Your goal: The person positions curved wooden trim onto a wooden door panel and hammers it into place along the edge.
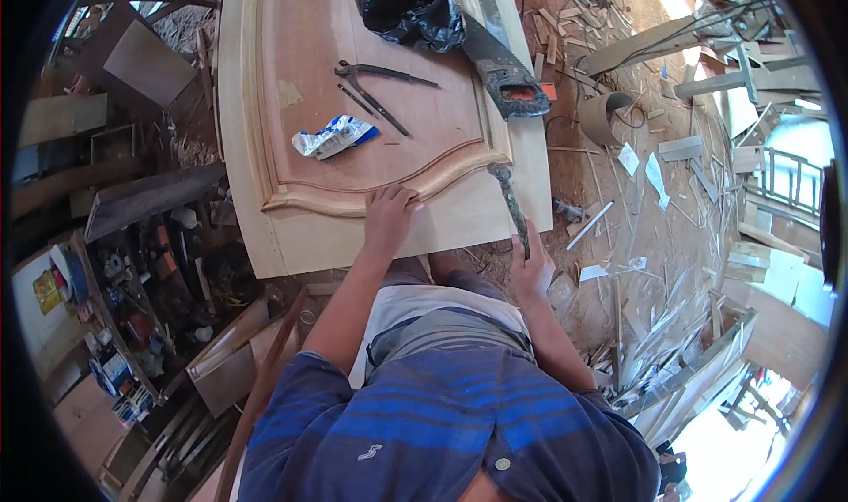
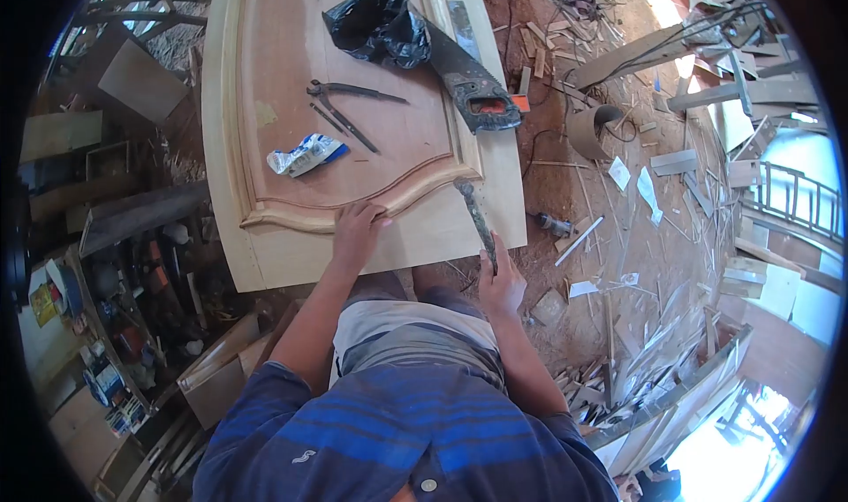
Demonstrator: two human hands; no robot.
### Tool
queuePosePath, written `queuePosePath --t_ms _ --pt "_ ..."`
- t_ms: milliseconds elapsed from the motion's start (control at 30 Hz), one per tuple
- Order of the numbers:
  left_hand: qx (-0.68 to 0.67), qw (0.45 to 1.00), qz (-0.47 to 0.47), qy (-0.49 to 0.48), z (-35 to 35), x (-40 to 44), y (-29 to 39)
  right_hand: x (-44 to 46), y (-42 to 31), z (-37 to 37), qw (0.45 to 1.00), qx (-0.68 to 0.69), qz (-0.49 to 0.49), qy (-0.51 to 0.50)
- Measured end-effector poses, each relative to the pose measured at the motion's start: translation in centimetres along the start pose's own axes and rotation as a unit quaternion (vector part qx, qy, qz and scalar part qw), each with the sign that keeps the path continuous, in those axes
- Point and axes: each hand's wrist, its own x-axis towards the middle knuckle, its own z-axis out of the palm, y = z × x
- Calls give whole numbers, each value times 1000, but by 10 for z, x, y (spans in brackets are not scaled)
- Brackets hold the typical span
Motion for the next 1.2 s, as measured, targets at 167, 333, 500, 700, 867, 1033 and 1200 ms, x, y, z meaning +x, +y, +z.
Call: queuePosePath --t_ms 167,333,500,700,867,1033,1200 --pt "20 1000 15 -1 -30 -20 -36 23 -6 4 1000 -2 -23 -15" --pt "16 1000 8 -20 -59 -30 -70 53 -13 6 999 -19 -24 -31" --pt "33 999 11 9 -69 -35 -79 70 -21 13 997 -19 -62 -30" --pt "36 999 -10 14 -62 -38 -74 73 -28 22 996 -17 -69 -58" --pt "34 999 -12 8 -62 -38 -74 77 -37 24 995 -19 -68 -63" --pt "38 999 2 -30 -79 -27 -71 83 -40 25 996 -30 -62 -50" --pt "-16 999 12 38 -56 20 -78 84 -39 27 998 -27 -50 -34"
